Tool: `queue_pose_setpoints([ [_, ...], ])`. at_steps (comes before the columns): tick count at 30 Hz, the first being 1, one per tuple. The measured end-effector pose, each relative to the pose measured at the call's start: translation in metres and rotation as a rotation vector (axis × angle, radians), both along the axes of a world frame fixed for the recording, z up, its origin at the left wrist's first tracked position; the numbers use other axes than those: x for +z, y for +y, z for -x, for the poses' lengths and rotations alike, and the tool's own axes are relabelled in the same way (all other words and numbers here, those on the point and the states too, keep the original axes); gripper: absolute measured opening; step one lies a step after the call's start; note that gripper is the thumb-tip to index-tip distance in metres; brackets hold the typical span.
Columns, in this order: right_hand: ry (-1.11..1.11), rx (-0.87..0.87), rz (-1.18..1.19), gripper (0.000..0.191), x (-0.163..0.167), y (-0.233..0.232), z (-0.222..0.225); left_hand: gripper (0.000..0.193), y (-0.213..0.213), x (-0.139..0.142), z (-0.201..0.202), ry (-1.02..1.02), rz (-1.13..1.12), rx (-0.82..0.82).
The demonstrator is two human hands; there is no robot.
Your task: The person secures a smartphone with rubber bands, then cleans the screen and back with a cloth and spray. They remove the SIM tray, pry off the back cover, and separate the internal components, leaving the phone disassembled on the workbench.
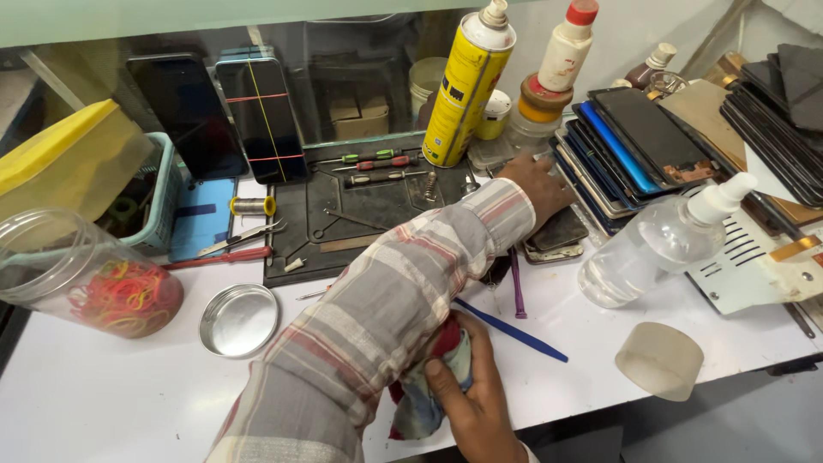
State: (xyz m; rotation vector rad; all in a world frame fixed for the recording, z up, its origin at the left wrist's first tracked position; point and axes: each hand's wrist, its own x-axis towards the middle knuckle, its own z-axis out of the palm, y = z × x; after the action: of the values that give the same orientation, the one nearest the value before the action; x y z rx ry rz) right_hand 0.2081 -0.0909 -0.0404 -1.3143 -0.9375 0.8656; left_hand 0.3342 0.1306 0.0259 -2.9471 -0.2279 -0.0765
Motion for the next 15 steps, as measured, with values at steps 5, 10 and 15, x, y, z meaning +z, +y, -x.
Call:
queue_pose_setpoints([
  [5,-0.037,0.022,0.019,0.065,0.004,0.001,0.001,0.041,0.005,-0.001,-0.005,0.029,-0.046,-0.026],
  [10,-0.072,0.024,-0.042,0.063,0.006,0.000,0.001,0.069,0.002,0.017,0.007,0.069,-0.130,-0.028],
  [15,-0.102,-0.007,0.032,0.062,0.004,-0.001,-0.002,0.101,0.009,0.050,0.069,-0.097,0.011,0.060],
])
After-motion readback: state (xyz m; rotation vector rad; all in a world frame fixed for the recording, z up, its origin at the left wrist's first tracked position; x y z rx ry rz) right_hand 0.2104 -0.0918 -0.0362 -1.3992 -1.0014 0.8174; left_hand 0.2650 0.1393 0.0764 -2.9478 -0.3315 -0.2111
